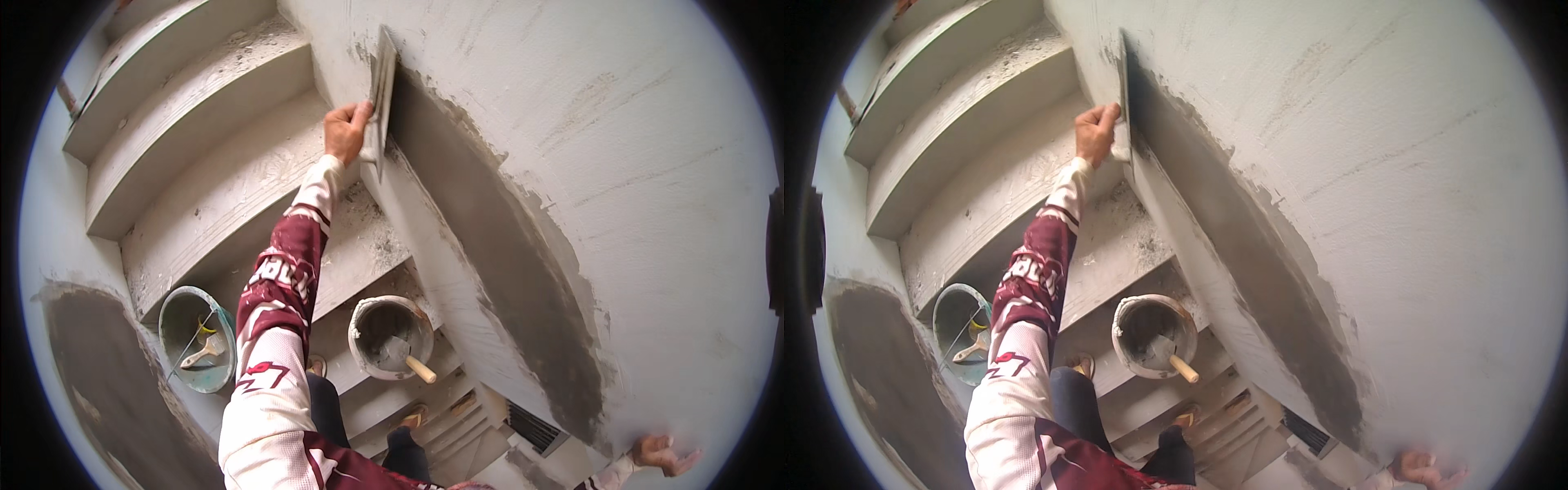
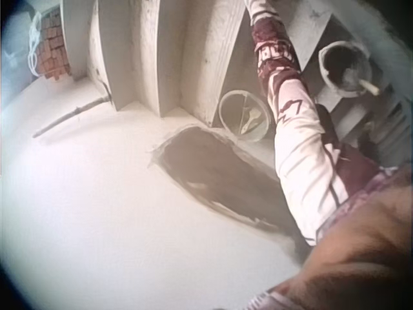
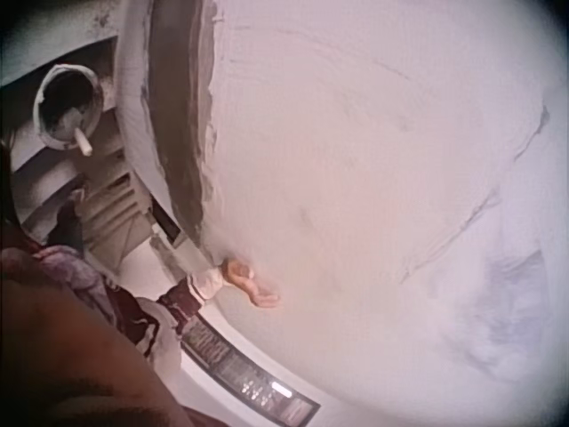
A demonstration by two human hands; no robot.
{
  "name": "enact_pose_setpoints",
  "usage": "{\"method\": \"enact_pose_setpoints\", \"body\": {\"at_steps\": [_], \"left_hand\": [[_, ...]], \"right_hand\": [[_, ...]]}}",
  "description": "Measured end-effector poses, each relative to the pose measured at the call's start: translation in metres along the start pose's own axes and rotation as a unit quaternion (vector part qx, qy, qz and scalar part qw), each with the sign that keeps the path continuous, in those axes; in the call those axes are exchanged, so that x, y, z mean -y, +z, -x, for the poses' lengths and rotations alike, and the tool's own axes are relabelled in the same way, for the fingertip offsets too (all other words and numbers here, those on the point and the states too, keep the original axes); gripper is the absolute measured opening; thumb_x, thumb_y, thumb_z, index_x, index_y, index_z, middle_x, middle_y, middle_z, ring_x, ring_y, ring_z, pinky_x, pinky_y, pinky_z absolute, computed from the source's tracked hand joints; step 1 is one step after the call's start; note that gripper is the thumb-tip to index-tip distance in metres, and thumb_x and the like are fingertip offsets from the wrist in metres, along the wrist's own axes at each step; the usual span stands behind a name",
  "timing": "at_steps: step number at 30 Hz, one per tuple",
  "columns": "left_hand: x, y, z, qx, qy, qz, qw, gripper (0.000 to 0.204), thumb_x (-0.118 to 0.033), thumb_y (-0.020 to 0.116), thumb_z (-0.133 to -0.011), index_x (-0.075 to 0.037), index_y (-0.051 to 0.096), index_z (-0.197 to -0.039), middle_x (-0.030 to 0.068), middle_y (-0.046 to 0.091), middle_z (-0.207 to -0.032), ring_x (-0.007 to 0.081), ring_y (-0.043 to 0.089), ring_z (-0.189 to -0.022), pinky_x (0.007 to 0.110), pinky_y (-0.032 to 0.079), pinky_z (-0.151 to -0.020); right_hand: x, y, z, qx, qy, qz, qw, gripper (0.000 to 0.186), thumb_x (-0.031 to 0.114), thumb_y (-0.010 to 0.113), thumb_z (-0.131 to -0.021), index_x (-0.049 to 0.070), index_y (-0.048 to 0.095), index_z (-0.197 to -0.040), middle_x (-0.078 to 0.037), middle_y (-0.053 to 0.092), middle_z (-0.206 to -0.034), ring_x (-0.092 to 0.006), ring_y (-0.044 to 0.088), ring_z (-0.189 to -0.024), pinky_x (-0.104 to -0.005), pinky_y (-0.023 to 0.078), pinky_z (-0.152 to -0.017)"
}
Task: The person applies plaster to a wall adjacent to a staircase using a trowel and a hawk. They repeatedly scoop plaster from a bucket, transfer it to the hawk, and smooth it onto the wall surface.
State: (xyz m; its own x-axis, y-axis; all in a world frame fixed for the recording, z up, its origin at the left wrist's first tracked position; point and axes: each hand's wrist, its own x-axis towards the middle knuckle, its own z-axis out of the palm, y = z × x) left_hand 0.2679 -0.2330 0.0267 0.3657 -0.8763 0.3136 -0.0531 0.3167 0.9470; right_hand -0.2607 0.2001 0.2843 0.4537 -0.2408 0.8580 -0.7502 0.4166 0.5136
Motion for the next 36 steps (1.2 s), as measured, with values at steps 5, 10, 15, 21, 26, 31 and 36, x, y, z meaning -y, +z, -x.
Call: {"method": "enact_pose_setpoints", "body": {"at_steps": [5, 10, 15, 21, 26, 31, 36], "left_hand": [[0.006, 0.023, 0.070, 0.054, 0.007, -0.008, 0.998, 0.031, -0.027, 0.064, -0.091, 0.002, 0.071, -0.082, 0.0020, 0.064, -0.064, 0.0072, 0.053, -0.062, 0.027, 0.044, -0.055], [-0.026, 0.055, 0.153, 0.090, 0.019, -0.032, 0.995, 0.031, -0.023, 0.062, -0.092, 0.004, 0.067, -0.079, 0.0008, 0.061, -0.062, 0.0063, 0.050, -0.061, 0.026, 0.042, -0.054], [-0.056, 0.087, 0.232, 0.093, 0.038, -0.052, 0.994, 0.030, -0.020, 0.062, -0.091, 0.002, 0.063, -0.071, 0.0053, 0.047, -0.051, 0.0068, 0.041, -0.052, 0.029, 0.036, -0.046], [-0.075, 0.127, 0.317, 0.109, 0.077, -0.044, 0.990, 0.029, -0.019, 0.063, -0.089, 0.001, 0.063, -0.069, 0.0105, 0.048, -0.050, 0.0090, 0.039, -0.047, 0.030, 0.036, -0.044], [-0.099, 0.152, 0.377, 0.112, 0.104, -0.076, 0.985, 0.031, -0.025, 0.065, -0.088, -0.002, 0.062, -0.066, 0.0162, 0.051, -0.054, 0.0259, 0.046, -0.042, 0.034, 0.038, -0.044], [-0.105, 0.181, 0.462, 0.158, 0.129, -0.092, 0.975, 0.032, -0.026, 0.064, -0.088, -0.006, 0.058, -0.063, 0.0128, 0.053, -0.054, 0.0284, 0.053, -0.046, 0.037, 0.042, -0.045], [-0.125, 0.214, 0.562, 0.231, 0.129, -0.042, 0.963, 0.032, -0.030, 0.063, -0.087, -0.009, 0.061, -0.064, 0.0120, 0.056, -0.057, 0.0317, 0.054, -0.049, 0.040, 0.042, -0.046]], "right_hand": [[0.011, -0.002, -0.004, 0.017, 0.004, -0.018, 1.000, 0.063, 0.040, 0.051, -0.094, -0.009, 0.035, -0.131, -0.023, 0.038, -0.132, -0.0347, 0.043, -0.120, -0.0450, 0.037, -0.101], [0.006, 0.002, 0.010, -0.004, 0.028, -0.102, 0.994, 0.067, 0.041, 0.051, -0.093, -0.011, 0.033, -0.132, -0.024, 0.030, -0.135, -0.0353, 0.033, -0.127, -0.0463, 0.034, -0.105], [-0.004, 0.004, 0.014, -0.003, -0.001, -0.126, 0.992, 0.069, 0.045, 0.050, -0.094, -0.010, 0.033, -0.133, -0.021, 0.030, -0.136, -0.0349, 0.028, -0.128, -0.0479, 0.030, -0.106], [-0.005, 0.001, 0.015, -0.038, 0.009, -0.142, 0.989, 0.068, 0.052, 0.043, -0.095, -0.005, 0.038, -0.132, -0.018, 0.035, -0.135, -0.0330, 0.024, -0.128, -0.0470, 0.017, -0.110], [-0.008, -0.003, 0.017, -0.044, -0.002, -0.170, 0.984, 0.068, 0.055, 0.043, -0.094, -0.003, 0.041, -0.131, -0.017, 0.038, -0.135, -0.0330, 0.022, -0.128, -0.0473, 0.015, -0.110], [-0.006, -0.007, 0.020, -0.041, 0.011, -0.182, 0.982, 0.068, 0.057, 0.046, -0.092, 0.001, 0.045, -0.130, -0.016, 0.040, -0.134, -0.0347, 0.021, -0.128, -0.0481, 0.016, -0.109], [-0.005, -0.014, 0.018, 0.002, 0.013, -0.145, 0.989, 0.067, 0.057, 0.052, -0.089, 0.005, 0.045, -0.130, -0.020, 0.037, -0.133, -0.0374, 0.018, -0.130, -0.0551, 0.016, -0.108]]}}
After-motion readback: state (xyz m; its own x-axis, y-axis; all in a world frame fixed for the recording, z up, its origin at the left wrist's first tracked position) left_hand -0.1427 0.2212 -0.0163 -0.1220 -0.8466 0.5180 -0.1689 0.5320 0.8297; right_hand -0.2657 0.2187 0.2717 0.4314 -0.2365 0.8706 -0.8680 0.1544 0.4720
